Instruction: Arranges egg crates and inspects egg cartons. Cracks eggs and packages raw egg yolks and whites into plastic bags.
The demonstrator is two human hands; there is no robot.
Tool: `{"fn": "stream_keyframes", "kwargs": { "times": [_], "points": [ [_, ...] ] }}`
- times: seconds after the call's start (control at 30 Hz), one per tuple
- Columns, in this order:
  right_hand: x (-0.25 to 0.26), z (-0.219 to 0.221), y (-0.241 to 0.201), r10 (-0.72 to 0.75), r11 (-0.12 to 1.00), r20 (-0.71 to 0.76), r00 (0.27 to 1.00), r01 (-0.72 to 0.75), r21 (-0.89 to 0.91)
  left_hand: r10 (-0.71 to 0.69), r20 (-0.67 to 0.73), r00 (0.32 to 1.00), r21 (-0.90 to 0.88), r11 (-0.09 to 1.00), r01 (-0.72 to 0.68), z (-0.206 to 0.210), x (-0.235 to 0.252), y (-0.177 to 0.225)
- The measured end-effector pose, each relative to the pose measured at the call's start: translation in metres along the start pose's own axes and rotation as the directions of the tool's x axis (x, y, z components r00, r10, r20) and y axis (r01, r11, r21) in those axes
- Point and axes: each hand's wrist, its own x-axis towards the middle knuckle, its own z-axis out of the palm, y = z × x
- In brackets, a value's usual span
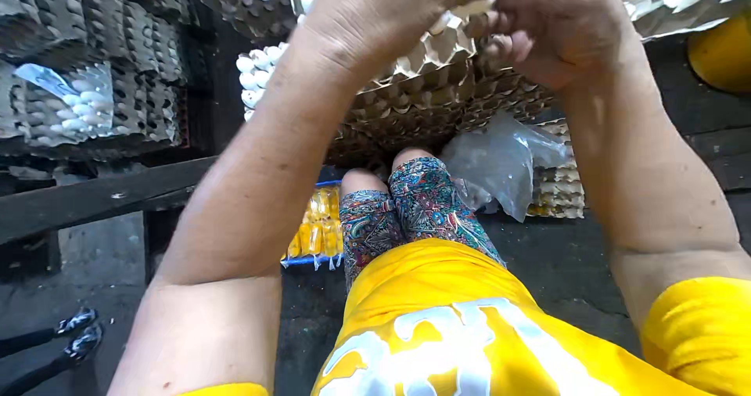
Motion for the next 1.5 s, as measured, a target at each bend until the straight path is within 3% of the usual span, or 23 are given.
{"fn": "stream_keyframes", "kwargs": {
  "times": [0.03,0.07,0.1,0.2,0.27,0.33,0.37,0.43,0.53,0.6,0.7,0.83,0.9,1.0,1.07,1.17,1.23,1.33,1.4,1.43,1.5],
  "points": [
    [-0.017,-0.008,0.002,-0.002,1.000,0.002,1.000,0.002,0.031,-0.234,0.141,0.962,0.033,0.972,0.231,-0.006,0.014,0.065],
    [-0.035,-0.015,0.005,0.000,0.998,-0.022,1.000,0.002,0.068,-0.331,0.198,0.923,0.047,0.943,0.328,-0.002,0.027,0.106],
    [-0.053,-0.021,0.009,-0.003,0.996,-0.058,0.998,0.008,0.093,-0.323,0.204,0.924,0.024,0.945,0.325,0.010,0.032,0.126],
    [-0.108,-0.045,0.031,-0.002,0.984,-0.182,0.983,0.035,0.177,-0.174,0.166,0.971,-0.087,0.978,0.190,0.055,0.035,0.136],
    [-0.145,-0.059,0.048,0.014,0.974,-0.290,0.957,0.052,0.219,-0.204,0.082,0.975,-0.111,0.971,0.213,0.079,0.034,0.144],
    [-0.179,-0.068,0.062,0.048,0.969,-0.422,0.905,0.060,0.240,-0.317,0.041,0.947,-0.094,0.943,0.320,0.104,0.023,0.152],
    [-0.195,-0.071,0.068,0.064,0.965,-0.482,0.874,0.068,0.253,-0.399,0.126,0.908,-0.083,0.908,0.411,0.117,0.013,0.155],
    [-0.219,-0.077,0.082,0.092,0.960,-0.557,0.825,0.075,0.269,-0.526,0.438,0.729,-0.067,0.789,0.610,0.148,-0.012,0.155],
    [-0.234,-0.083,0.109,0.154,0.946,-0.598,0.787,0.057,0.319,-0.489,0.764,0.422,-0.095,0.561,0.822,0.203,-0.050,0.142],
    [-0.232,-0.085,0.128,0.232,0.939,-0.598,0.767,-0.017,0.343,-0.435,0.833,0.342,-0.095,0.497,0.862,0.225,-0.065,0.135],
    [-0.221,-0.090,0.164,0.336,0.915,-0.607,0.720,-0.097,0.392,-0.522,0.760,0.388,-0.025,0.572,0.820,0.234,-0.076,0.125],
    [-0.192,-0.098,0.205,0.456,0.886,-0.612,0.646,-0.260,0.385,-0.717,0.545,0.434,-0.033,0.499,0.866,0.218,-0.076,0.100],
    [-0.171,-0.097,0.215,0.517,0.854,-0.595,0.616,-0.417,0.312,-0.751,0.520,0.407,-0.035,0.457,0.889,0.207,-0.077,0.088],
    [-0.144,-0.101,0.225,0.511,0.806,-0.583,0.631,-0.588,0.070,-0.748,0.507,0.427,-0.053,0.468,0.882,0.197,-0.084,0.068],
    [-0.133,-0.107,0.225,0.494,0.698,-0.584,0.645,-0.694,-0.177,-0.743,0.504,0.441,-0.069,0.475,0.877,0.192,-0.090,0.057],
    [-0.133,-0.115,0.222,0.582,0.290,-0.477,0.659,-0.716,-0.635,-0.741,0.497,0.452,-0.049,0.496,0.867,0.186,-0.096,0.046],
    [-0.143,-0.117,0.219,0.701,-0.043,-0.472,0.534,-0.629,-0.776,-0.741,0.511,0.435,-0.004,0.504,0.864,0.180,-0.095,0.042],
    [-0.169,-0.117,0.212,0.714,-0.390,-0.640,0.285,-0.597,-0.701,-0.757,0.523,0.392,0.085,0.504,0.859,0.172,-0.095,0.038],
    [-0.182,-0.121,0.203,0.719,-0.478,-0.661,0.215,-0.538,-0.695,-0.757,0.536,0.375,0.118,0.507,0.854,0.172,-0.096,0.033],
    [-0.183,-0.125,0.196,0.752,-0.457,-0.620,0.226,-0.499,-0.736,-0.755,0.544,0.367,0.125,0.505,0.854,0.173,-0.096,0.031],
    [-0.173,-0.131,0.185,0.814,-0.307,-0.498,0.299,-0.506,-0.806,-0.751,0.557,0.355,0.141,0.506,0.851,0.176,-0.098,0.027]
  ]
}}
